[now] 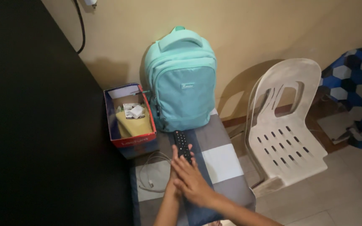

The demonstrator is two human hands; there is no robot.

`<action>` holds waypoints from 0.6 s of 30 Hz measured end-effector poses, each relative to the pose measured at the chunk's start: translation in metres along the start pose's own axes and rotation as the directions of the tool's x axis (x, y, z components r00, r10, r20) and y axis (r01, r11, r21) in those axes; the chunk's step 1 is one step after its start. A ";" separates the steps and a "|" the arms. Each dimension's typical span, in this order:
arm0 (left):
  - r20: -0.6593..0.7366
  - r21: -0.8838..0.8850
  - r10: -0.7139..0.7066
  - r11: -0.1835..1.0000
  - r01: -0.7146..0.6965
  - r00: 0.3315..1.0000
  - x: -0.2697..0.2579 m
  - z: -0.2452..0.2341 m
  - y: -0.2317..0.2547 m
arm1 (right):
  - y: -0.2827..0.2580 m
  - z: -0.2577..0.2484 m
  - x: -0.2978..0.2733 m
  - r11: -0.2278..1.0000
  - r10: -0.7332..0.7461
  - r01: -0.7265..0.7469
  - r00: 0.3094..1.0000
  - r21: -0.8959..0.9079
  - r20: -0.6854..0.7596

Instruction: Cleaning a TV remote control by rubbing it with hands.

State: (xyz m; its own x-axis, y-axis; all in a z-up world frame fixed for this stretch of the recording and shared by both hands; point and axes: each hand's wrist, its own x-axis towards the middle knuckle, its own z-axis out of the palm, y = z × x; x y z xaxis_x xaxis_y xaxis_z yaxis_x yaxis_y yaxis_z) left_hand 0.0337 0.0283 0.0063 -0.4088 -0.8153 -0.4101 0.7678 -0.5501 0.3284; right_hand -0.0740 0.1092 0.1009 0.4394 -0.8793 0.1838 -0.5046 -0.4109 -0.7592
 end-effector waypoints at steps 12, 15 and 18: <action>0.090 0.366 -0.012 0.930 -0.022 0.996 -0.027 0.034 -0.008 | 0.027 -0.031 0.036 0.981 0.097 -0.128 0.974 -0.146 -0.202; 0.136 0.370 -0.028 0.929 -0.025 0.990 -0.024 0.033 -0.005 | 0.026 -0.041 0.046 0.981 0.097 -0.127 0.976 -0.146 -0.197; 0.126 0.380 -0.004 0.924 -0.044 0.992 -0.029 0.042 0.000 | 0.033 -0.045 0.052 0.980 0.112 -0.145 0.968 -0.137 -0.227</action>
State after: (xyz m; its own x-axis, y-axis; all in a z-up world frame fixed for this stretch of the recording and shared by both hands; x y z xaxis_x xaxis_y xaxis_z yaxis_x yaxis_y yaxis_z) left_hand 0.0254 0.0446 0.0539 -0.4708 -0.8293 -0.3010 0.5403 -0.5407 0.6447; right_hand -0.1011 0.0387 0.1138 0.2002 -0.9512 0.2348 -0.6604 -0.3080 -0.6848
